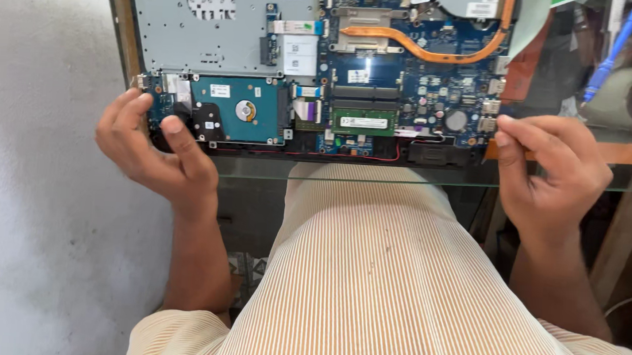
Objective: The person removes the back cover of a laptop using a screwdriver and a prying tool, then opens the device to reveal the internal components. They handle the RAM module and other parts inside the chassis.
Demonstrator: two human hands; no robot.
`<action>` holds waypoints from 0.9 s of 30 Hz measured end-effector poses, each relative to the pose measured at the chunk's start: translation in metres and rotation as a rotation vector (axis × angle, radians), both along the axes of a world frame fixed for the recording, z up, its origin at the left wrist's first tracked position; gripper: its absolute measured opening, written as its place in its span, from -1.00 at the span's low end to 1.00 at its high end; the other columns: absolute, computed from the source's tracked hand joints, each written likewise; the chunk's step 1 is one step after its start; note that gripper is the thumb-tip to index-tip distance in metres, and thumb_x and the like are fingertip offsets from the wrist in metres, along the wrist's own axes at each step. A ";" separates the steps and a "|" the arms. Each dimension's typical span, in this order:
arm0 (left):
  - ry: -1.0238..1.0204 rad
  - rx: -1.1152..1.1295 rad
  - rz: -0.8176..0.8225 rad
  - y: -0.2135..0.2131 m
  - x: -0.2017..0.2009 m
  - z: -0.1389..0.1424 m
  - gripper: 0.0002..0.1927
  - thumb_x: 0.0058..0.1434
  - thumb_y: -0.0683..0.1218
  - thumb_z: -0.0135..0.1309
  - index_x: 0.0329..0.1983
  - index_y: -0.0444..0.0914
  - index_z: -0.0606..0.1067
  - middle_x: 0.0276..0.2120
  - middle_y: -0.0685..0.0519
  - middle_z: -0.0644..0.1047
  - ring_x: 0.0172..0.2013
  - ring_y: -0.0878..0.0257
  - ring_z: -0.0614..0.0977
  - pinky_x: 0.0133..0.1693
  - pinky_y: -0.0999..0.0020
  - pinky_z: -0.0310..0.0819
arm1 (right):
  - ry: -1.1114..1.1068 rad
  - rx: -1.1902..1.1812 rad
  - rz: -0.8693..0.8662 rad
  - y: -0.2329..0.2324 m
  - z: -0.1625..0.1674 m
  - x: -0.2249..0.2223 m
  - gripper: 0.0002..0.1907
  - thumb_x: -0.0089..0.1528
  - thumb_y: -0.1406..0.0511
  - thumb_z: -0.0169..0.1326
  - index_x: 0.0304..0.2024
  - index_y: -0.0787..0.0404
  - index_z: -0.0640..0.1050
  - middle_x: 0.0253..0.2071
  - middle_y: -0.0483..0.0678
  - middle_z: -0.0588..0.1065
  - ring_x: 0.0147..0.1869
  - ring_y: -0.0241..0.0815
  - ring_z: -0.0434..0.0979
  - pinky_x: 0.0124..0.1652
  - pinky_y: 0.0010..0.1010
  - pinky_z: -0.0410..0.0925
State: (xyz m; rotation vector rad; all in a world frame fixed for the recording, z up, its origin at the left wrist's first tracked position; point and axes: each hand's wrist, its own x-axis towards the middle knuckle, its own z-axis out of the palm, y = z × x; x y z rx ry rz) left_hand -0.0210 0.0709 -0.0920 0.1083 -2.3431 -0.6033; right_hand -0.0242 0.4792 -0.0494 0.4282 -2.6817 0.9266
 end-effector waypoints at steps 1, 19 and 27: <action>-0.018 -0.017 -0.002 0.000 -0.001 0.001 -0.61 0.59 0.11 -0.14 0.10 -0.32 0.44 0.10 -0.14 0.48 0.13 -0.01 0.47 0.18 0.08 0.34 | 0.036 0.013 -0.004 -0.001 -0.004 0.000 -0.85 0.50 0.38 0.27 0.08 0.32 0.63 -0.08 0.07 0.56 -0.07 -0.11 0.57 -0.13 -0.36 0.41; -0.108 -0.039 0.059 -0.003 -0.006 -0.010 -0.61 0.49 0.14 0.03 0.15 -0.23 0.48 0.18 -0.10 0.50 0.22 -0.01 0.54 0.23 0.02 0.32 | 0.108 0.256 0.079 -0.017 -0.031 -0.013 -0.58 0.40 0.12 0.26 0.14 0.28 0.58 0.33 0.16 0.44 0.44 0.22 0.41 0.36 0.05 0.34; -0.096 -0.005 0.044 0.001 -0.005 -0.008 -0.82 0.50 -0.17 -0.04 0.07 -0.22 0.53 0.18 -0.07 0.52 0.18 0.05 0.52 0.23 0.08 0.28 | 0.196 0.300 0.059 -0.015 -0.040 -0.010 -0.67 0.37 0.15 0.30 0.03 0.26 0.64 0.25 0.11 0.48 0.39 0.17 0.45 0.30 -0.04 0.35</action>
